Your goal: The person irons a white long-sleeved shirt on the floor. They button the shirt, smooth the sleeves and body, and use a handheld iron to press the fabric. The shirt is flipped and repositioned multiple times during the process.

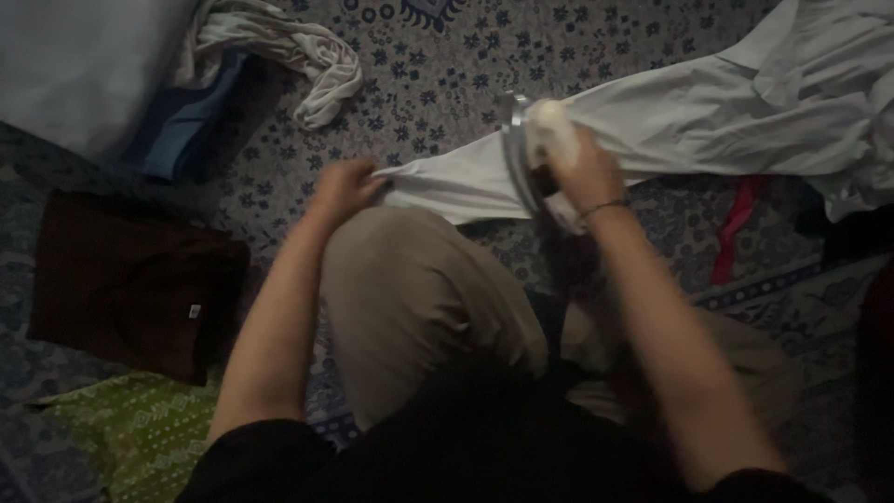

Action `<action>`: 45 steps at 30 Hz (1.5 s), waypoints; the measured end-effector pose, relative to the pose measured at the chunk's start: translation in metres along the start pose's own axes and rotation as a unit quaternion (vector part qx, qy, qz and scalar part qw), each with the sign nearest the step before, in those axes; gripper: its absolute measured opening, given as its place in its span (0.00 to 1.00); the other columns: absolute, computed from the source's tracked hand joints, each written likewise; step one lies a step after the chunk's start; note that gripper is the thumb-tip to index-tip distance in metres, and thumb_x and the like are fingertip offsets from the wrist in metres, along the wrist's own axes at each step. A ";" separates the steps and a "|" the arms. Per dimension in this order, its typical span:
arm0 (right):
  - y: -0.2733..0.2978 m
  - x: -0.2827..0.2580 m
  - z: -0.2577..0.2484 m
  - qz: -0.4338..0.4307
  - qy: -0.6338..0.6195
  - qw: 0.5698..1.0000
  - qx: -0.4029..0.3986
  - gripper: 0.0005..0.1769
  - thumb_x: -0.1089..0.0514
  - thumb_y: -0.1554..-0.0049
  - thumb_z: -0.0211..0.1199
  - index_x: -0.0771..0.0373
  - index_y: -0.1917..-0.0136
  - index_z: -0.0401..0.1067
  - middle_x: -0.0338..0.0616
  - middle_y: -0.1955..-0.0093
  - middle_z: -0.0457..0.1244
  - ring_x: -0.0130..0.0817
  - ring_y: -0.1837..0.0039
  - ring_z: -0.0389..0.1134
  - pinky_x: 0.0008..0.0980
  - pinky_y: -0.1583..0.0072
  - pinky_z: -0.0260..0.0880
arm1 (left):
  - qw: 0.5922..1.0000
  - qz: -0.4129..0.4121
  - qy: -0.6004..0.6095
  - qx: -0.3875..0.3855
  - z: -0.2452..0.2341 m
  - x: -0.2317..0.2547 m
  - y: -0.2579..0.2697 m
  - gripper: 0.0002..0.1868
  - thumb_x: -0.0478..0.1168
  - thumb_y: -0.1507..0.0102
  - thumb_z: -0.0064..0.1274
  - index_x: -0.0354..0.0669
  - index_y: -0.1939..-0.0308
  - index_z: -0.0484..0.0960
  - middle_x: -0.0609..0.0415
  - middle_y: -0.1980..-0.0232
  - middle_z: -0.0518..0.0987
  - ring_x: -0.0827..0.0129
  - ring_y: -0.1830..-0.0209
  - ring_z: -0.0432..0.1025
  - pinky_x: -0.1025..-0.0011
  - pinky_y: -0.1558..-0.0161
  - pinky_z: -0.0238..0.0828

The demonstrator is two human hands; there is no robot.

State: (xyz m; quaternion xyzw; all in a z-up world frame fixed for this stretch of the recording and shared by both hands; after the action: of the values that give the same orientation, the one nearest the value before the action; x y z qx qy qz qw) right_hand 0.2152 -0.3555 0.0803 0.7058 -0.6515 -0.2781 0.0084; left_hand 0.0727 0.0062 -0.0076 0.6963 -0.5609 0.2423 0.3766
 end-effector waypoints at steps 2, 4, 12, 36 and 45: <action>-0.008 0.034 -0.013 0.003 0.022 0.998 0.056 0.30 0.35 0.39 0.63 0.58 0.36 0.68 0.61 0.49 0.69 0.63 0.48 0.70 0.56 0.50 0.69 | 1.000 0.016 -0.021 -0.005 -0.021 0.024 -0.006 0.13 0.46 0.38 0.61 0.40 0.57 0.86 0.45 0.59 0.83 0.55 0.61 0.77 0.60 0.60 0.71; -0.013 0.060 -0.029 -0.020 0.036 0.993 0.109 0.29 0.37 0.40 0.67 0.60 0.39 0.70 0.63 0.49 0.68 0.66 0.47 0.69 0.57 0.50 0.68 | 0.997 0.039 -0.057 -0.023 -0.047 0.047 -0.014 0.14 0.47 0.37 0.62 0.41 0.56 0.86 0.46 0.58 0.84 0.54 0.62 0.77 0.59 0.60 0.70; 0.022 0.052 -0.084 -0.091 -0.010 0.992 0.082 0.21 0.43 0.38 0.65 0.64 0.45 0.71 0.57 0.53 0.68 0.56 0.51 0.72 0.51 0.49 0.71 | 0.992 0.008 -0.041 0.115 -0.104 0.010 -0.019 0.15 0.47 0.36 0.62 0.40 0.54 0.81 0.45 0.60 0.81 0.52 0.62 0.76 0.56 0.59 0.70; -0.003 -0.186 0.072 -0.194 -0.011 0.981 0.009 0.26 0.38 0.37 0.59 0.62 0.42 0.64 0.64 0.57 0.69 0.65 0.53 0.71 0.57 0.54 0.71 | 0.945 -0.019 0.002 0.326 -0.017 0.003 0.055 0.11 0.42 0.38 0.59 0.40 0.67 0.76 0.48 0.65 0.73 0.52 0.65 0.72 0.58 0.64 0.67; -0.026 -0.091 0.033 -0.103 0.057 0.992 0.050 0.29 0.35 0.36 0.58 0.62 0.41 0.67 0.65 0.57 0.69 0.65 0.52 0.72 0.59 0.52 0.70 | 0.940 -0.017 -0.026 0.340 -0.006 -0.011 0.056 0.11 0.42 0.37 0.58 0.41 0.66 0.74 0.48 0.64 0.71 0.51 0.64 0.70 0.56 0.62 0.66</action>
State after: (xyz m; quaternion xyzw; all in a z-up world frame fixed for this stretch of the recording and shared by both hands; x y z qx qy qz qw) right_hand 0.2261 -0.2557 0.0773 0.7834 -0.5869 -0.2039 -0.0178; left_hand 0.0166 0.0124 0.0021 0.7985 -0.4422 0.3944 0.1067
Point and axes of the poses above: each hand's wrist, its own y-axis away from the middle knuckle, its own z-axis out of the palm, x = y × z, the point moved 7 cm from there along -y, towards the middle knuckle
